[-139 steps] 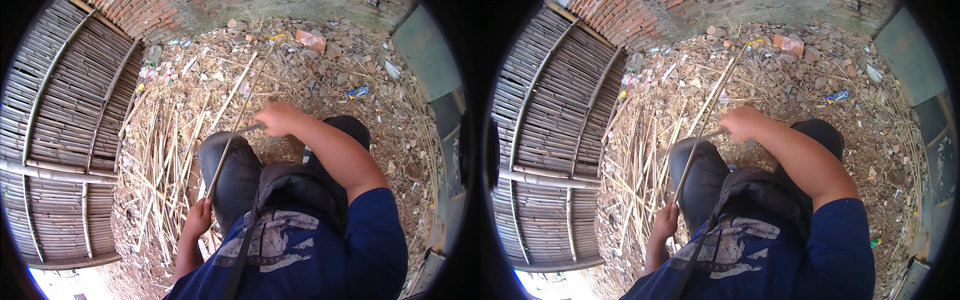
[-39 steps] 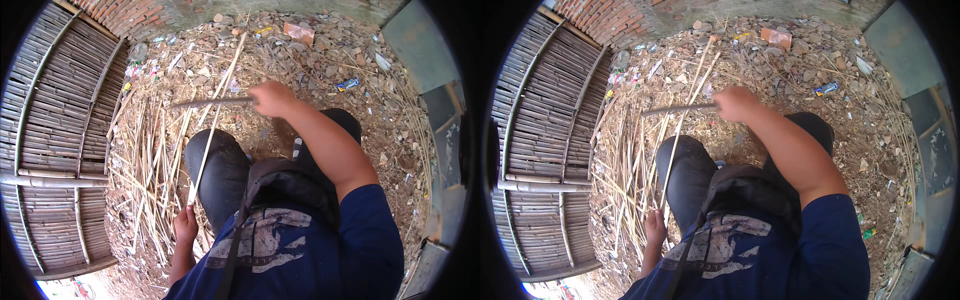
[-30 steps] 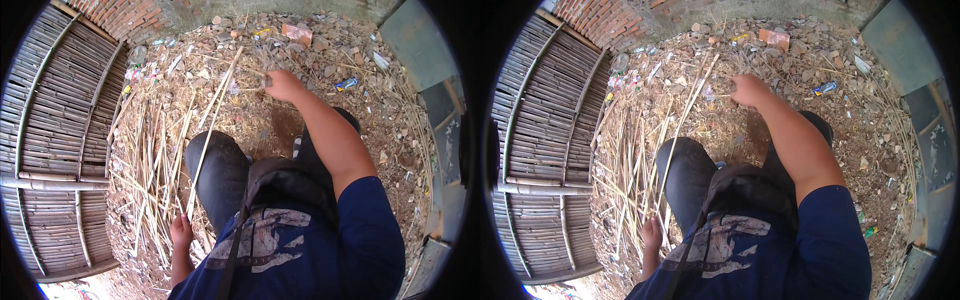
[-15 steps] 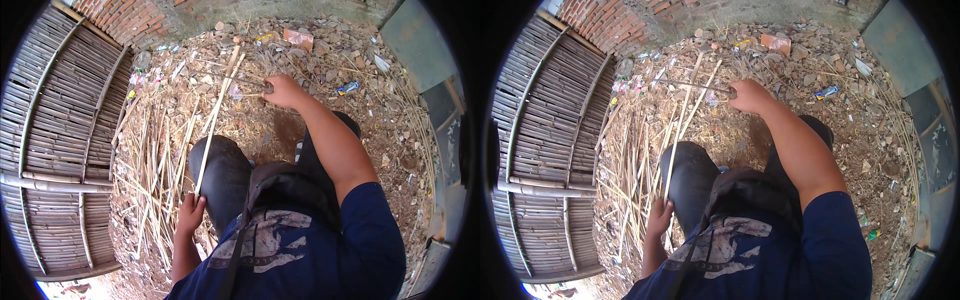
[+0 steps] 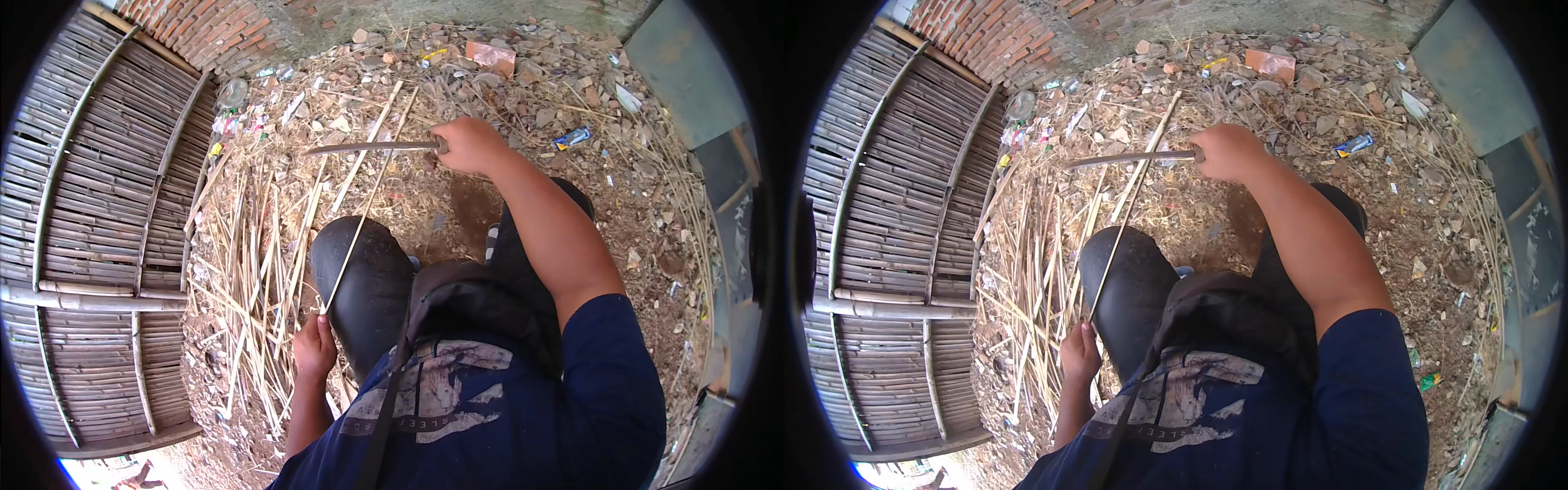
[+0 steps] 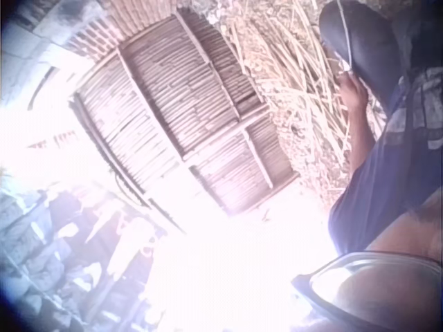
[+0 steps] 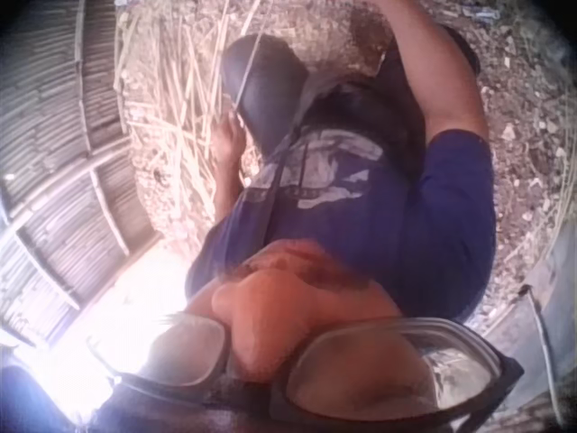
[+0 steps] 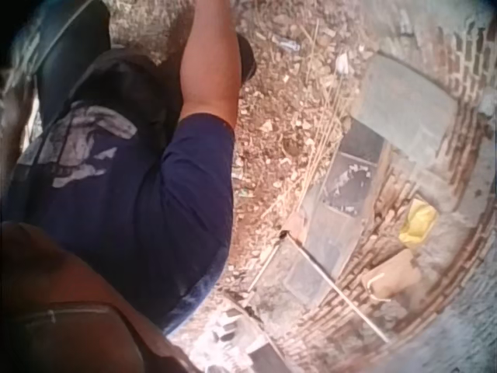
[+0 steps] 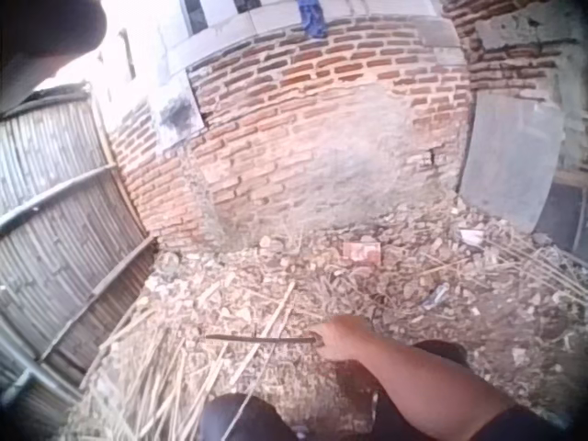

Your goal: The person scrapes bamboo strips using a knife. The person picks up strips from a pile on the ground and scrapes them by hand to smooth the surface.

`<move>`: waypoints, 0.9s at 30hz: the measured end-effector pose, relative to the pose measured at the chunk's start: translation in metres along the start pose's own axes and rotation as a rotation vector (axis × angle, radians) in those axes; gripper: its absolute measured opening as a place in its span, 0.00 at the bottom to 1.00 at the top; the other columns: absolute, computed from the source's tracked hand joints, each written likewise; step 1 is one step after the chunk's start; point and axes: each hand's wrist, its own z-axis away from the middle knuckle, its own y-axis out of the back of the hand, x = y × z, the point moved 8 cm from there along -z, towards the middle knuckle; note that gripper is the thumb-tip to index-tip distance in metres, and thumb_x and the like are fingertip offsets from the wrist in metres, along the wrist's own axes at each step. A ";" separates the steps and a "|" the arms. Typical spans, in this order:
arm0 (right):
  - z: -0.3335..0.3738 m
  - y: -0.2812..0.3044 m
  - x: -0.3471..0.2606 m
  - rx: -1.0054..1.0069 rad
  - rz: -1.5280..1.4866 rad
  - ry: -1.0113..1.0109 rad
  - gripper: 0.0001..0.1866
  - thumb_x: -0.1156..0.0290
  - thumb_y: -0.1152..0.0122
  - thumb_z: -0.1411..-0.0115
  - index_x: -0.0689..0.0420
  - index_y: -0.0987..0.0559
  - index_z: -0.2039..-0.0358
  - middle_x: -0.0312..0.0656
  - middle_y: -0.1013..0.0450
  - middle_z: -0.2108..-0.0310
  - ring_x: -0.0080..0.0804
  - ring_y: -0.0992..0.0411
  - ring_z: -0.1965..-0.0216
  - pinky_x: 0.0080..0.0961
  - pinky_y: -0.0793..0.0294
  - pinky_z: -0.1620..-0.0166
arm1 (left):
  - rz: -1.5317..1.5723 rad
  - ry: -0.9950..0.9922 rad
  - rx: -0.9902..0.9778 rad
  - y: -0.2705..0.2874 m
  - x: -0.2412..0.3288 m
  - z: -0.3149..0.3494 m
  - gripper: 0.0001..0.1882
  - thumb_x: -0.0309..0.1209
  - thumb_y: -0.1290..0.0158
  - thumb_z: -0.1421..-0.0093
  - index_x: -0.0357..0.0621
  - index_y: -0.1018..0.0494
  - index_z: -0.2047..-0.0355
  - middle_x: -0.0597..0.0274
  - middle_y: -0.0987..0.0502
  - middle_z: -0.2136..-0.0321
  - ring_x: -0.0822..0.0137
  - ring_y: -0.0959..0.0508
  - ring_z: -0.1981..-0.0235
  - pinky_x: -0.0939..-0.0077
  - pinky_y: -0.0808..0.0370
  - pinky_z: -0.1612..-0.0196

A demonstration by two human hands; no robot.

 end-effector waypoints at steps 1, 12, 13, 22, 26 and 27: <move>-0.001 -0.003 -0.001 -0.002 0.011 0.003 0.11 0.68 0.37 0.52 0.49 0.18 0.65 0.42 0.22 0.72 0.43 0.21 0.67 0.45 0.23 0.62 | -0.011 0.015 -0.001 -0.001 -0.002 0.001 0.24 0.44 0.62 0.27 0.39 0.30 0.73 0.45 0.27 0.81 0.43 0.25 0.78 0.52 0.31 0.72; -0.010 -0.006 0.044 0.089 -0.160 -0.203 0.14 0.68 0.38 0.50 0.59 0.19 0.62 0.52 0.21 0.65 0.52 0.22 0.62 0.44 0.23 0.57 | -0.175 -0.059 0.031 0.012 0.006 0.003 0.17 0.38 0.58 0.29 0.42 0.31 0.73 0.42 0.26 0.82 0.38 0.25 0.78 0.45 0.30 0.74; -0.008 -0.007 0.023 0.022 -0.100 -0.131 0.14 0.68 0.38 0.50 0.59 0.19 0.62 0.52 0.21 0.65 0.52 0.22 0.62 0.44 0.23 0.57 | -0.182 -0.053 0.022 0.012 0.006 0.006 0.18 0.38 0.58 0.29 0.42 0.31 0.74 0.42 0.27 0.82 0.37 0.25 0.78 0.45 0.31 0.74; -0.018 -0.029 0.075 0.139 -0.172 -0.278 0.20 0.65 0.38 0.49 0.61 0.20 0.56 0.56 0.22 0.60 0.51 0.22 0.57 0.42 0.23 0.54 | -0.173 -0.048 -0.003 0.008 -0.013 0.006 0.18 0.38 0.60 0.28 0.41 0.31 0.73 0.42 0.27 0.82 0.37 0.25 0.78 0.45 0.32 0.74; -0.017 -0.031 0.050 -0.016 -0.187 -0.230 0.20 0.65 0.40 0.47 0.60 0.20 0.54 0.57 0.22 0.59 0.50 0.22 0.58 0.42 0.23 0.53 | -0.136 -0.019 -0.042 0.012 -0.002 0.007 0.18 0.38 0.60 0.28 0.41 0.31 0.72 0.41 0.27 0.81 0.37 0.25 0.77 0.45 0.31 0.73; -0.011 -0.027 0.027 -0.076 -0.124 -0.158 0.20 0.66 0.40 0.47 0.60 0.20 0.54 0.56 0.22 0.60 0.50 0.22 0.59 0.42 0.23 0.53 | -0.150 -0.036 -0.020 0.012 -0.002 0.010 0.18 0.37 0.60 0.28 0.41 0.31 0.72 0.42 0.27 0.81 0.37 0.25 0.78 0.45 0.31 0.73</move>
